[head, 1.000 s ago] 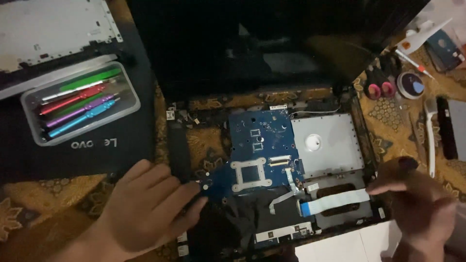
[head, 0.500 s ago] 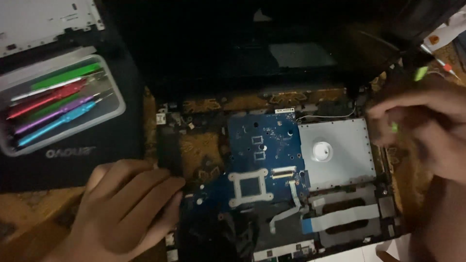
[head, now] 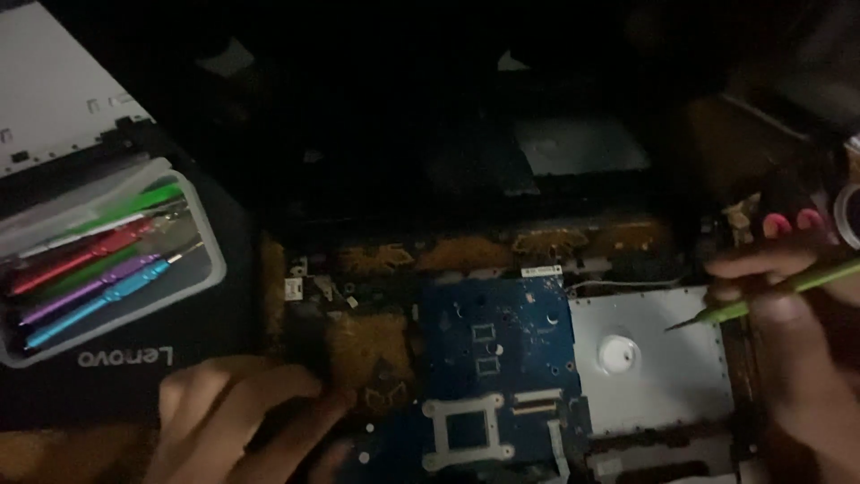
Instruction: Disassembling a laptop by removing the optical drive and motherboard to access internal components.
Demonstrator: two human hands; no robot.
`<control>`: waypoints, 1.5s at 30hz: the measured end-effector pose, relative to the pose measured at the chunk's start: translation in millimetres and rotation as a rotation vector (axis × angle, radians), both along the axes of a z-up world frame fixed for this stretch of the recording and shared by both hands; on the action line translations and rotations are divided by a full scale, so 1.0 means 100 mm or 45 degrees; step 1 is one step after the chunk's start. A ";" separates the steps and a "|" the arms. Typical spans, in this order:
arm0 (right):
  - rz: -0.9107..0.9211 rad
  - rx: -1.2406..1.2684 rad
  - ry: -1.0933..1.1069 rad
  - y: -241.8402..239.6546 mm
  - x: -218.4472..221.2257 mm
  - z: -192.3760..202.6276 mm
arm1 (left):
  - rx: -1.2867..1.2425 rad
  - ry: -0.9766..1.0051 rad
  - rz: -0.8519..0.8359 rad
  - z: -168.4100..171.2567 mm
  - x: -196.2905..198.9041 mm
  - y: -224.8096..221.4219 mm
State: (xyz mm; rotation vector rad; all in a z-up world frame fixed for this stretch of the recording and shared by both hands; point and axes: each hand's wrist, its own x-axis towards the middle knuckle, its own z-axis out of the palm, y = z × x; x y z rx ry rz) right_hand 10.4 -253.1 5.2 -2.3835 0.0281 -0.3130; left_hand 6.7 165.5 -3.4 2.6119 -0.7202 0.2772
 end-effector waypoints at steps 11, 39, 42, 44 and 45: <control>-0.106 -0.165 -0.159 0.64 0.09 0.37 | 0.086 0.200 0.309 -0.30 -0.19 -0.02; 0.441 0.082 -0.390 0.72 0.20 0.20 | 0.067 0.140 -0.513 -0.06 0.07 0.16; 0.411 0.019 -0.413 0.73 0.22 0.22 | 0.080 0.061 -0.531 -0.03 0.10 0.15; 0.580 0.006 -0.461 0.77 0.25 0.25 | 0.041 0.120 -0.504 -0.04 0.09 0.15; 0.581 0.015 -0.444 0.58 0.22 0.15 | 0.042 0.139 -0.502 -0.02 0.10 0.13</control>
